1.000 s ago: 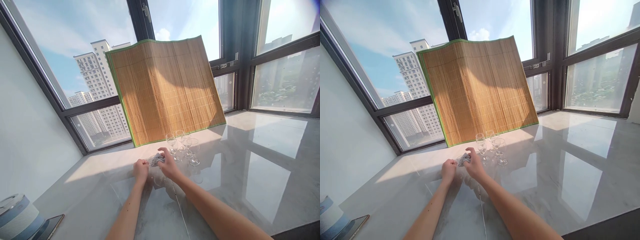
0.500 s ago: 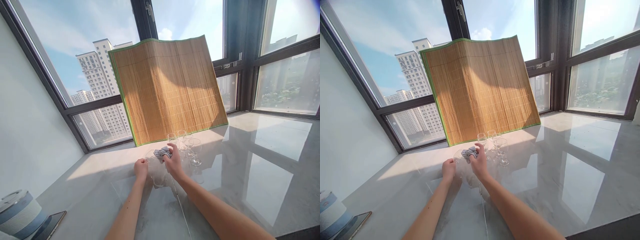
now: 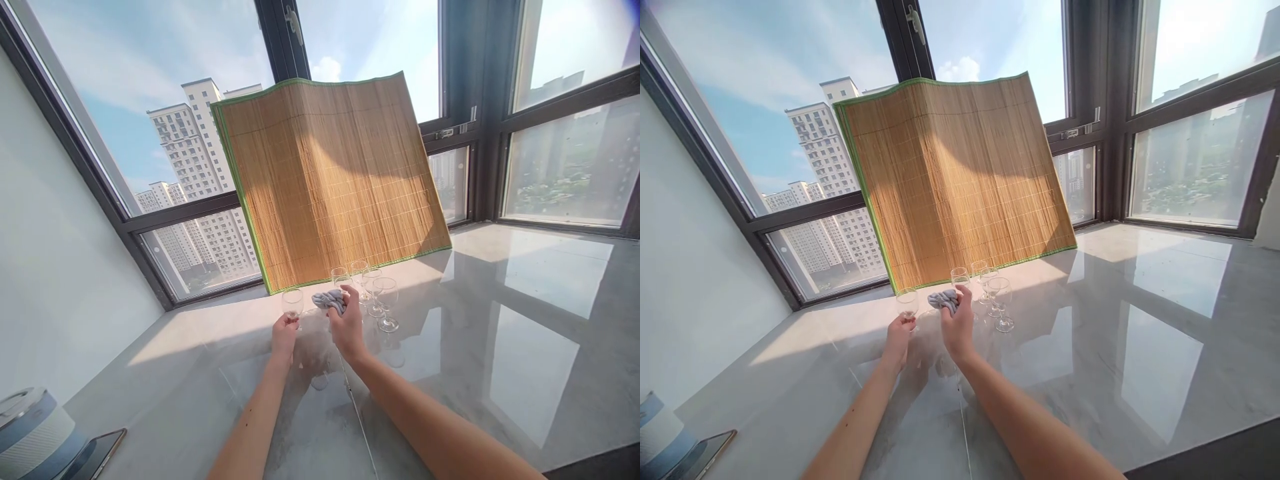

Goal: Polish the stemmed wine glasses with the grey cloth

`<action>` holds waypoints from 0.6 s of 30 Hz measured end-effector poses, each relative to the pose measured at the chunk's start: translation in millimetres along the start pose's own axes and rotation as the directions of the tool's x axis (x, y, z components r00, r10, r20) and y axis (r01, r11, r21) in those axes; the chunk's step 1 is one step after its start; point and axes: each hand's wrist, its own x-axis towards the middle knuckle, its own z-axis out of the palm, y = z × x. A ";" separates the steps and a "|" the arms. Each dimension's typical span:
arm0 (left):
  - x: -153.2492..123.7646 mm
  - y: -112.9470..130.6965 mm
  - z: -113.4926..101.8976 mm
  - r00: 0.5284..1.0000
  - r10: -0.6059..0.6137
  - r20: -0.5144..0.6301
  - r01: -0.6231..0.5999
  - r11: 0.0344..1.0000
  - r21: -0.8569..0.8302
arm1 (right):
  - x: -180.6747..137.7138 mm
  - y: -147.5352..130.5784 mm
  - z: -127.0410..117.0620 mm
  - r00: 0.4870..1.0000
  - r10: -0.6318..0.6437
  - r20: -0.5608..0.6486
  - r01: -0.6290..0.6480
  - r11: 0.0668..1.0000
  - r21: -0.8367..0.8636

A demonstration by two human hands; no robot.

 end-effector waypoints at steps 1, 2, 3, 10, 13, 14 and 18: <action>-2.0 2.5 1.8 0.999 -0.016 0.045 0.019 0.997 -0.069 | 0.0 1.4 0.0 1.000 0.013 0.015 -0.013 1.000 -0.014; -4.4 5.2 3.9 0.996 -0.029 0.087 0.040 0.991 -0.129 | -0.2 3.2 0.2 0.999 0.023 0.035 -0.022 0.999 -0.033; -7.1 8.0 6.1 0.992 -0.039 0.119 0.059 0.983 -0.172 | -0.5 5.3 0.4 0.998 0.029 0.056 -0.026 0.998 -0.053; -21.2 22.7 14.0 0.993 -0.050 0.112 0.079 0.959 -0.272 | -5.1 18.9 4.4 0.975 0.046 0.218 -0.008 0.986 -0.169; -21.7 29.2 10.6 0.998 -0.010 0.066 0.025 0.972 -0.233 | -5.5 22.7 5.6 0.957 0.071 0.281 -0.015 0.981 -0.195; -20.9 32.2 7.8 1.000 0.015 0.026 -0.009 0.979 -0.205 | -5.8 23.8 6.0 0.948 0.078 0.310 -0.013 0.978 -0.206; -14.7 50.4 -12.2 0.970 0.129 -0.204 -0.157 0.979 -0.127 | -12.2 26.8 7.8 0.869 0.105 0.484 0.059 0.948 -0.312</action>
